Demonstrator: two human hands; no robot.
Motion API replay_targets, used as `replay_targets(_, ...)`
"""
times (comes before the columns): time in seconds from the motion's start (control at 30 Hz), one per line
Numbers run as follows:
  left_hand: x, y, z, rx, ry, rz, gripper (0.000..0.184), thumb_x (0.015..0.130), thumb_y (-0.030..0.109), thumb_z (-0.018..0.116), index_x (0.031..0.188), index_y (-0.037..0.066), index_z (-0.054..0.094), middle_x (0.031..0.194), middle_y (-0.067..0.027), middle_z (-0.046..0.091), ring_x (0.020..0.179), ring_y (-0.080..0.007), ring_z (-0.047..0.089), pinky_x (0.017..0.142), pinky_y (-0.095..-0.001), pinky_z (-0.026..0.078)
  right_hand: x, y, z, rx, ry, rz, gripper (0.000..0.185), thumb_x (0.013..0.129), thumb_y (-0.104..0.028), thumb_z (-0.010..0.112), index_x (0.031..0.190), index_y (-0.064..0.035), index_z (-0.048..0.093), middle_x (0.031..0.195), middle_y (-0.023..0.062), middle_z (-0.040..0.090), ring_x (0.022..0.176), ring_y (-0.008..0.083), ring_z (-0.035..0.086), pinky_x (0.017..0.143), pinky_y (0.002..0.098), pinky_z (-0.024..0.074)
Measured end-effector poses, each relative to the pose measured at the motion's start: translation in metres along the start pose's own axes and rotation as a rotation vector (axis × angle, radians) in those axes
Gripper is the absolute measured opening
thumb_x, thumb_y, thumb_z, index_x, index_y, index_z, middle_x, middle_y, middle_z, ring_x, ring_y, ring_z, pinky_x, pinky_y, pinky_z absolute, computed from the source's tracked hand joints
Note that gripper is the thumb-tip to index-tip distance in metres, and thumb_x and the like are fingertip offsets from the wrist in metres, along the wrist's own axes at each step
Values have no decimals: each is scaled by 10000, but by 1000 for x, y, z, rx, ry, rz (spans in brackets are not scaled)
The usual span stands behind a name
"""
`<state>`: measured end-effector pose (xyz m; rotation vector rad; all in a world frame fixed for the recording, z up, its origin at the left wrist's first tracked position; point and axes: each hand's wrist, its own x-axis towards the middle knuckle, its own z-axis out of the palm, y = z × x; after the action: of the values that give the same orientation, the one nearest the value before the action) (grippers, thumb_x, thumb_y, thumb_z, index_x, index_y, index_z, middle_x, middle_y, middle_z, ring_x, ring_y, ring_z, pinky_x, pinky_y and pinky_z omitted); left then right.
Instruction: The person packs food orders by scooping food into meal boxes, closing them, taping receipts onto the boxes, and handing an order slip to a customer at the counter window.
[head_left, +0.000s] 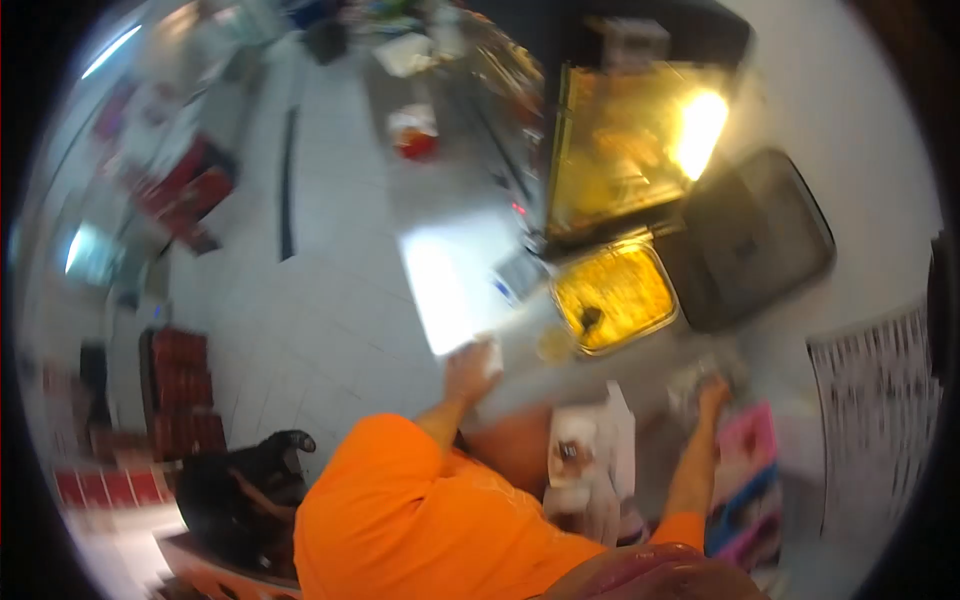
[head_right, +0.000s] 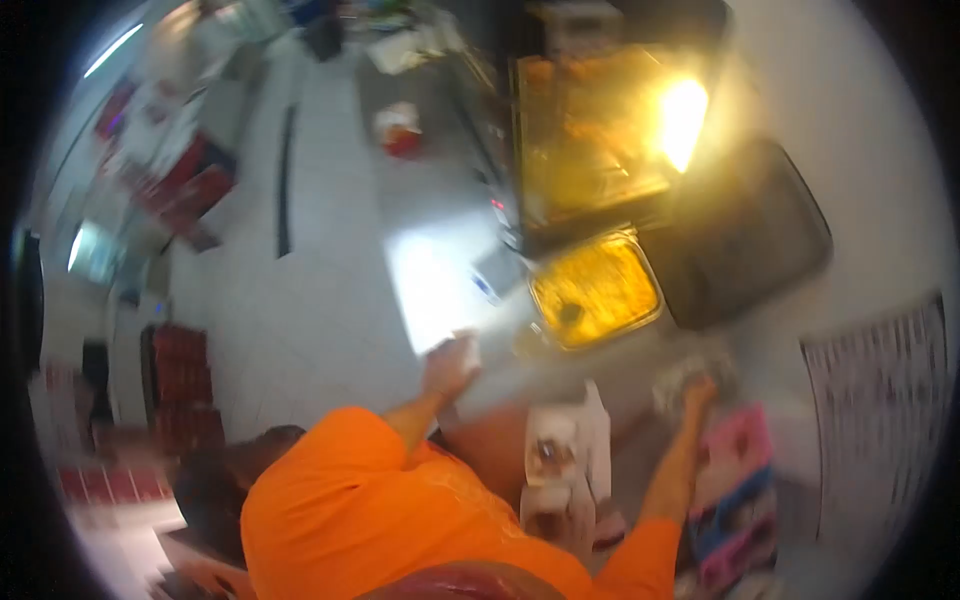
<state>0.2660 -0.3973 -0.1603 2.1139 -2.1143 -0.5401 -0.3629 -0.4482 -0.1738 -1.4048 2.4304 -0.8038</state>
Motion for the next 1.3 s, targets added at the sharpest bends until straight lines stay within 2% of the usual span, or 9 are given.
replay_targets(0.07, -7, -1, -9, -36, 15, 7, 752, 928, 580, 560, 1558, 207, 389, 1571, -93, 432, 1457, -300, 376, 1142, -575, 303, 12, 27, 5, -451, 396, -203, 299, 928, -182, 613, 1084, 63, 685, 1007, 271, 713, 904, 439, 678, 821, 494, 534)
replay_targets(0.17, -10, -6, -14, 19, 34, -25, 807, 907, 626, 577, 1578, 237, 354, 1571, -78, 430, 1467, -287, 355, 1149, -522, 299, 33, 5, -29, -489, -37, 314, 353, 931, -180, 626, 1195, 55, 632, 1143, 273, 689, 1009, 436, 666, 903, 493, 510)
replay_targets(0.7, -20, -4, -19, -91, 143, 19, 769, 875, 611, 624, 1492, 179, 471, 1476, -85, 508, 1429, -267, 378, 1141, -493, 303, -34, -20, -52, -74, 323, 34, 342, 914, -55, 542, 1224, 62, 630, 1219, 250, 670, 1131, 416, 638, 1030, 450, 477)
replay_targets(0.8, -17, -6, -18, -77, 108, 12, 819, 875, 638, 611, 1530, 183, 429, 1521, -93, 471, 1436, -287, 377, 1155, -521, 285, -63, -33, -85, -73, 473, -138, 324, 925, -59, 537, 1218, 39, 634, 1134, 207, 695, 967, 373, 690, 875, 424, 566)
replay_targets(0.9, -22, -11, -11, -54, 74, 9, 840, 879, 638, 609, 1552, 181, 399, 1551, -114, 441, 1444, -317, 373, 1158, -555, 280, -106, -34, -122, 1165, 119, 381, 241, 959, -75, 518, 1155, -45, 654, 950, 105, 670, 645, 187, 639, 484, 248, 504)
replay_targets(0.97, -12, -11, -9, -55, 50, 14, 845, 883, 632, 611, 1557, 174, 387, 1552, -130, 437, 1443, -335, 373, 1147, -579, 294, -164, -85, -153, 1556, -54, 605, 204, 979, -182, 585, 1129, -55, 640, 949, 86, 676, 771, 179, 659, 518, 297, 516)
replay_targets(1.07, -18, -2, -12, -17, 27, 11, 841, 889, 621, 616, 1554, 163, 381, 1513, -145, 466, 1423, -341, 392, 1119, -589, 321, -279, -227, -198, 1113, 60, 551, 256, 969, -133, 587, 1220, -91, 618, 1102, 102, 679, 942, 205, 673, 758, 375, 579)
replay_targets(1.1, -23, -4, -6, 12, 71, 76, 833, 892, 619, 616, 1548, 160, 386, 1496, -148, 477, 1415, -341, 398, 1109, -580, 328, -304, -171, -173, 1251, -18, 331, 307, 900, -22, 636, 1196, -102, 644, 1096, 82, 682, 1004, 189, 656, 804, 356, 555)
replay_targets(1.3, -6, -7, -4, 45, 131, 112, 807, 913, 653, 571, 1525, 152, 409, 1476, -152, 481, 1428, -314, 343, 1120, -520, 281, -392, -243, -98, 710, 96, 513, 197, 906, -167, 750, 1040, -49, 667, 917, 18, 680, 728, 109, 640, 496, 246, 491)
